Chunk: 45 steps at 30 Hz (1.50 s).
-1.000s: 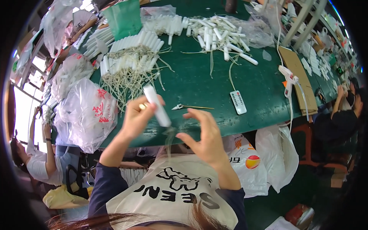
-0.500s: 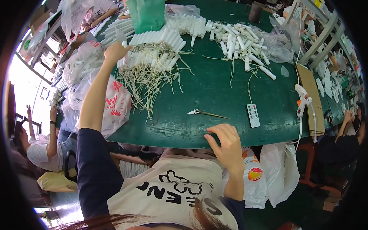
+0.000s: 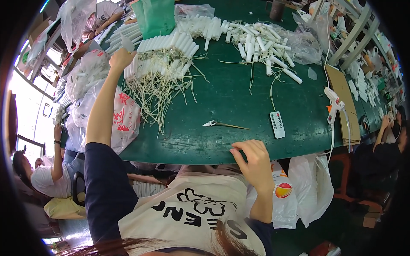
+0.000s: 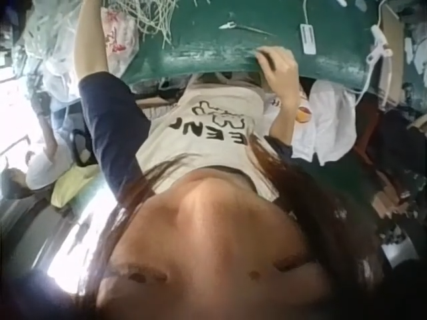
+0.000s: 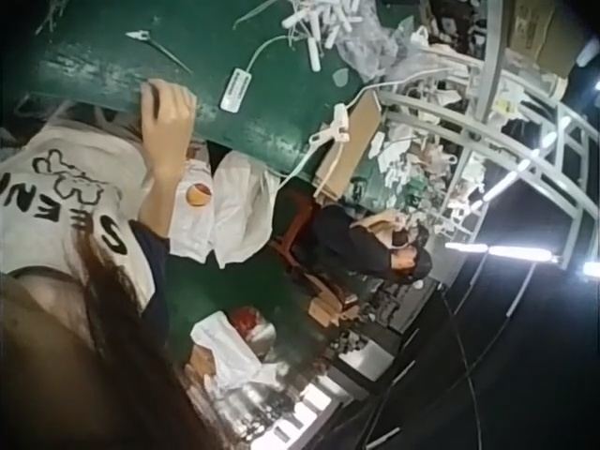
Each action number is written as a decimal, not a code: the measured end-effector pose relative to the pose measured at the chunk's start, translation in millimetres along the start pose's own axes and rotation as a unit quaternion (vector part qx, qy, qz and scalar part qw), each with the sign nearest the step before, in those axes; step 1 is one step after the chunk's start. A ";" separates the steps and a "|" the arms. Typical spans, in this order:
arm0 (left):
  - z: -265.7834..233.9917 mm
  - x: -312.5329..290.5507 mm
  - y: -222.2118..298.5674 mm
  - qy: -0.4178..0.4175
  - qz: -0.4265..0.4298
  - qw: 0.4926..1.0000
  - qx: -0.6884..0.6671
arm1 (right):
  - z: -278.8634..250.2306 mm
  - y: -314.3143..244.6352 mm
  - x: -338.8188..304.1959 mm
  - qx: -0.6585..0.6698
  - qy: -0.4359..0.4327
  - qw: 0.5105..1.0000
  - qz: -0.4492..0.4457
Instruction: Manually assembling small electronic components by sliding white plastic tubes onto wires with LED lights.
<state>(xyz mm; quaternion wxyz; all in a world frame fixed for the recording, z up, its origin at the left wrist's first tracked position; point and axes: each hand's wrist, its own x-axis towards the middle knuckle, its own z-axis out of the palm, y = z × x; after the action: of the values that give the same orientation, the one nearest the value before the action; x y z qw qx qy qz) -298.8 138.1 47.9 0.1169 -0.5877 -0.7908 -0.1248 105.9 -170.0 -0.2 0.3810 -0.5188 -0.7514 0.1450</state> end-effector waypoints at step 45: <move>-58.7 -187.1 241.9 -0.246 0.382 0.775 -0.439 | -12.1 40.7 -27.0 0.218 0.038 0.961 0.167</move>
<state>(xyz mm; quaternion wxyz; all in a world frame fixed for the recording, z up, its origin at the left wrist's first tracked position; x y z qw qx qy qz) -11.9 17.3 55.7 -0.3142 -0.8395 -0.3630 -0.2545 146.4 -179.1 -28.5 0.4835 -0.5461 -0.5893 0.3475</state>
